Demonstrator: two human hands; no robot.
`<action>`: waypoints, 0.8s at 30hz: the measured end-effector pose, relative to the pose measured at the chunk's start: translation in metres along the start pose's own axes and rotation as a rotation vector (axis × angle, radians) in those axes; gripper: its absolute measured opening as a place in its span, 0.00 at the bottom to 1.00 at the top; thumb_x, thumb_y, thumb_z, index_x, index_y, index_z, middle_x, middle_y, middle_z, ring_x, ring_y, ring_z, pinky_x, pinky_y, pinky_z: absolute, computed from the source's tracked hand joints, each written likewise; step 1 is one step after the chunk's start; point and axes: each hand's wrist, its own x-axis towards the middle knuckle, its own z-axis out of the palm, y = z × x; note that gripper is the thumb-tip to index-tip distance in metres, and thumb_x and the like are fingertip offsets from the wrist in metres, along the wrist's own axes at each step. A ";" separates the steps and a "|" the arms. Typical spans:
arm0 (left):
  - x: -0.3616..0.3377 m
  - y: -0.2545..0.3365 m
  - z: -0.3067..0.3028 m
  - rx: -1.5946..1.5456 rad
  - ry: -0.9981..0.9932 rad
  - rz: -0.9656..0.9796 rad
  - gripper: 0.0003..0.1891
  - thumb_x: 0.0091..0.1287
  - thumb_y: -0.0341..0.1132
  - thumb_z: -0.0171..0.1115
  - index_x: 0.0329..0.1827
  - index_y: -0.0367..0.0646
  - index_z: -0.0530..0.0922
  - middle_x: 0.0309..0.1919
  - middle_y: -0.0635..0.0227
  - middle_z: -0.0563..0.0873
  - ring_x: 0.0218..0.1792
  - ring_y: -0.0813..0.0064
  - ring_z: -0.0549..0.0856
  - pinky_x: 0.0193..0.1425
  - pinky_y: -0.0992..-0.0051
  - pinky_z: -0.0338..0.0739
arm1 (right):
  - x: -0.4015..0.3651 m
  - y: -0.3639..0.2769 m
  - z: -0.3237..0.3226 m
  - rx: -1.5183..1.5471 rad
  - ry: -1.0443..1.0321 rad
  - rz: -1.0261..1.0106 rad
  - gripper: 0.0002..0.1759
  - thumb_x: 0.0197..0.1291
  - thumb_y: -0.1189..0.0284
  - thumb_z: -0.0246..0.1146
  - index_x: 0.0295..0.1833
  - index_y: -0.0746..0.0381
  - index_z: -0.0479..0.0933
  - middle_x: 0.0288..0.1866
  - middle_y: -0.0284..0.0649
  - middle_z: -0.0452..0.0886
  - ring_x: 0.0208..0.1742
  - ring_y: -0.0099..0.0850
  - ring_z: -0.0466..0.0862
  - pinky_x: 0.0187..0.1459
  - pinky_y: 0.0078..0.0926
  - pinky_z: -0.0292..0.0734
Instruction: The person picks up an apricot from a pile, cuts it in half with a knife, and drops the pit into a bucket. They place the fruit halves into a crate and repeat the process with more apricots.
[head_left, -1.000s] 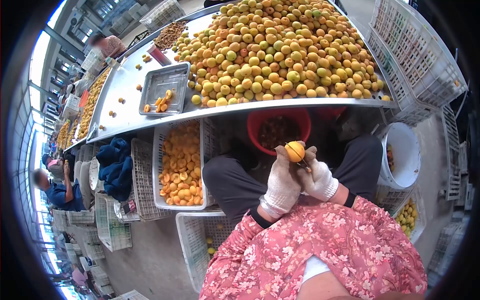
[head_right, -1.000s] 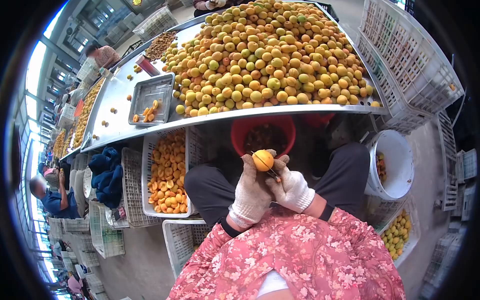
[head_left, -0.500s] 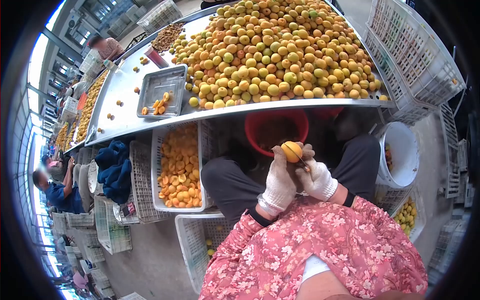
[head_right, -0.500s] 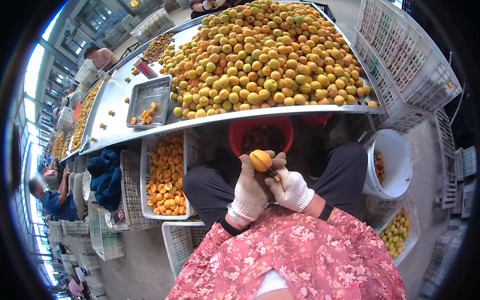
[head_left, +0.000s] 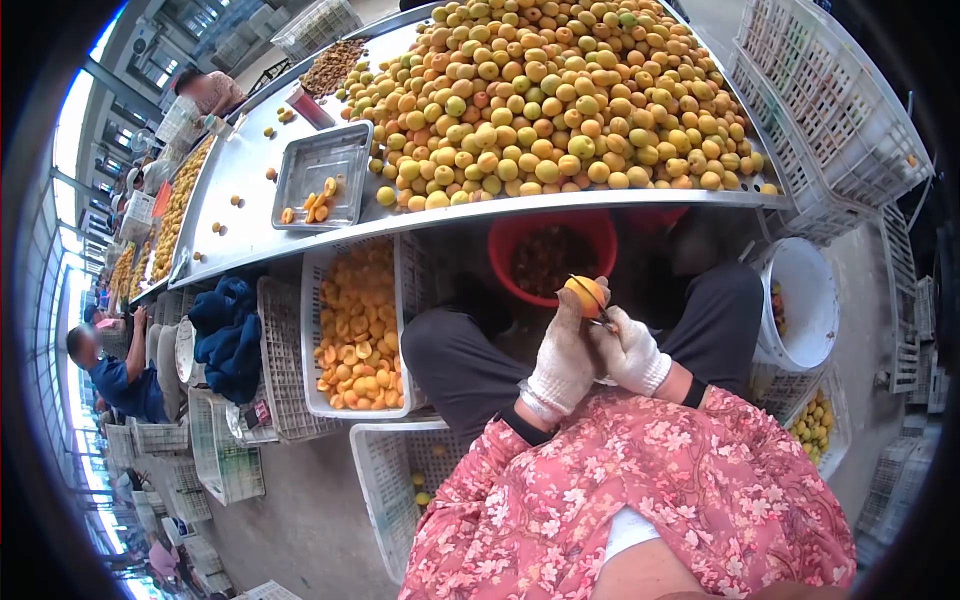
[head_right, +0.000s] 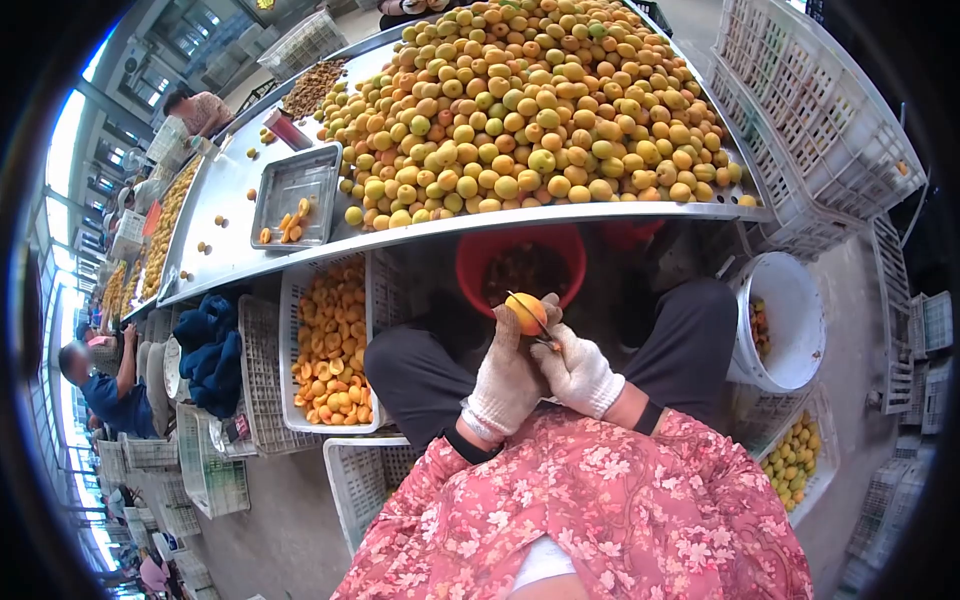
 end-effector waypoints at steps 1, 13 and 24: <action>0.000 0.003 0.003 -0.008 0.018 -0.018 0.34 0.72 0.63 0.55 0.62 0.37 0.76 0.52 0.65 0.83 0.50 0.73 0.81 0.59 0.72 0.75 | 0.002 -0.003 -0.001 0.069 -0.014 0.040 0.17 0.70 0.69 0.61 0.58 0.67 0.74 0.35 0.53 0.85 0.38 0.53 0.87 0.38 0.39 0.81; 0.000 0.018 -0.016 0.411 -0.094 0.155 0.23 0.76 0.32 0.61 0.71 0.44 0.68 0.60 0.59 0.80 0.59 0.70 0.80 0.67 0.69 0.75 | 0.030 -0.024 -0.040 -0.364 -0.316 0.095 0.20 0.68 0.68 0.62 0.61 0.65 0.73 0.34 0.52 0.85 0.37 0.50 0.87 0.38 0.37 0.81; -0.007 0.015 -0.017 0.386 0.089 0.148 0.19 0.74 0.27 0.57 0.66 0.37 0.69 0.53 0.57 0.83 0.54 0.68 0.84 0.63 0.70 0.79 | 0.009 -0.008 -0.014 -0.097 -0.246 0.130 0.17 0.71 0.65 0.60 0.57 0.66 0.74 0.40 0.53 0.86 0.40 0.49 0.88 0.40 0.38 0.82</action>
